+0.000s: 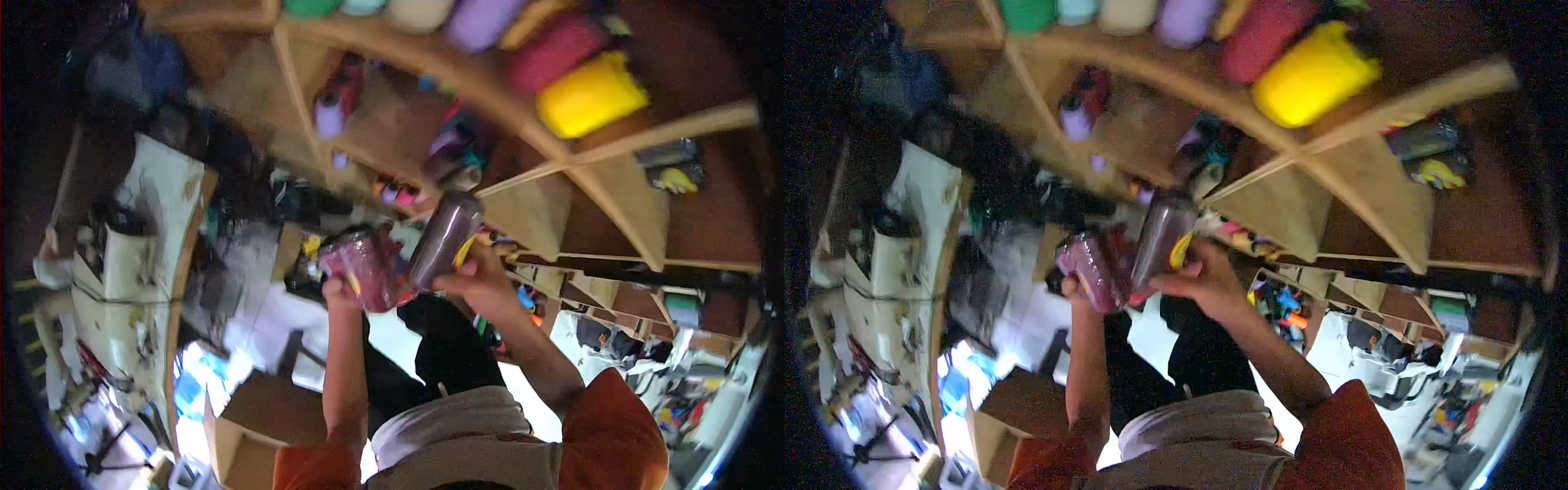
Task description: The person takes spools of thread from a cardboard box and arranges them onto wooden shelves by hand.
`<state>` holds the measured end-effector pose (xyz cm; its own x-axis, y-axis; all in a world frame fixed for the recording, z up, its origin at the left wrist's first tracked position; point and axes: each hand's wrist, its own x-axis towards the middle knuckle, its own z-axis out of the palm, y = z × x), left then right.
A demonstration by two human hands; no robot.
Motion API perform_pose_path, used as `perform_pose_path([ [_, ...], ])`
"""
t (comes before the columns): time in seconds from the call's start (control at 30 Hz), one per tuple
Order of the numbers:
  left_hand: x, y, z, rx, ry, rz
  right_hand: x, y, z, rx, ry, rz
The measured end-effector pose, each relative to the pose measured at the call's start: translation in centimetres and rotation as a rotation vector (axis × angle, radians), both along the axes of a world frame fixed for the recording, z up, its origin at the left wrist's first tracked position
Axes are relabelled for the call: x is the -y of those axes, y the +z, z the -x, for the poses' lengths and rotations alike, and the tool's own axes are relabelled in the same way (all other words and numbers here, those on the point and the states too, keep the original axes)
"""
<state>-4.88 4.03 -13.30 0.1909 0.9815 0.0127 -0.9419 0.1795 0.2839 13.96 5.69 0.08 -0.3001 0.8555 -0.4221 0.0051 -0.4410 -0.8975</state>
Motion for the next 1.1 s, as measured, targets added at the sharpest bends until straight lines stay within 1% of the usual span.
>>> perform_pose_path([
  [0.03,-0.3,2.4,-0.3,0.010,-0.022,-0.052,0.5,2.6,-0.4,-0.029,-0.030,-0.037],
  [0.07,-0.2,4.5,-0.3,0.023,-0.052,-0.091,1.2,3.8,-1.6,-0.153,-0.036,-0.063],
  [0.13,0.8,5.8,-0.4,-0.110,0.012,-0.040,2.9,8.2,-3.5,-0.240,-0.031,-0.080],
  [0.17,1.0,7.4,-0.5,-0.112,-0.060,-0.036,3.4,10.3,-4.7,-0.164,-0.044,-0.184],
  [0.2,1.2,9.7,-1.6,-0.099,-0.054,-0.045,4.3,12.3,-6.1,-0.138,-0.139,-0.239],
  [0.27,1.8,9.8,-2.3,-0.080,-0.032,-0.031,5.2,15.2,-8.8,-0.103,-0.320,-0.329],
  [0.3,2.0,10.9,-2.6,-0.080,-0.059,-0.042,5.1,15.7,-10.7,-0.040,-0.435,-0.418],
  [0.33,2.4,12.0,-3.2,-0.076,-0.082,-0.051,4.9,17.4,-12.0,0.143,-0.603,-0.506],
  [0.37,2.8,13.0,-3.9,-0.073,-0.101,-0.054,4.5,18.0,-14.0,0.377,-0.730,-0.674],
  [0.4,3.4,13.8,-4.3,-0.071,-0.118,-0.058,4.1,17.8,-16.4,0.522,-0.860,-0.665],
  [0.43,3.6,14.4,-4.6,-0.067,-0.132,-0.069,3.2,17.7,-18.1,0.549,-0.968,-0.794],
  [0.47,3.5,15.1,-5.1,-0.061,-0.141,-0.078,2.4,17.0,-20.8,0.748,-1.049,-0.782],
  [0.5,3.6,15.8,-5.3,-0.077,-0.146,-0.096,1.5,17.2,-22.1,0.728,-1.117,-0.809],
  [0.53,3.6,16.1,-5.5,-0.115,-0.139,-0.103,0.6,16.8,-23.6,0.804,-1.154,-0.852],
  [0.57,3.3,16.2,-5.6,-0.150,-0.128,-0.114,-1.0,15.5,-25.5,0.893,-1.186,-0.838],
  [0.6,3.4,16.3,-5.5,-0.187,-0.114,-0.120,-2.3,14.6,-26.9,0.982,-1.212,-0.819],
  [0.7,2.9,16.5,-5.1,-0.234,-0.103,-0.112,-4.0,15.3,-27.3,0.966,-1.152,-0.809],
  [0.8,3.0,17.7,-4.8,-0.111,-0.126,-0.043,-6.0,13.4,-28.4,1.074,-1.148,-0.889],
  [0.83,2.8,17.0,-4.6,-0.118,-0.137,-0.093,-6.1,13.3,-28.5,1.007,-1.142,-0.894],
  [0.93,3.1,17.3,-4.6,-0.127,-0.083,-0.046,-5.5,13.5,-28.4,0.907,-1.113,-0.944],
  [1.03,3.3,16.8,-4.4,-0.178,-0.045,-0.018,-5.3,13.1,-29.0,1.077,-1.000,-0.972],
  [1.1,3.4,16.8,-4.5,-0.192,-0.053,-0.015,-5.7,12.8,-29.3,1.054,-0.971,-0.925],
])
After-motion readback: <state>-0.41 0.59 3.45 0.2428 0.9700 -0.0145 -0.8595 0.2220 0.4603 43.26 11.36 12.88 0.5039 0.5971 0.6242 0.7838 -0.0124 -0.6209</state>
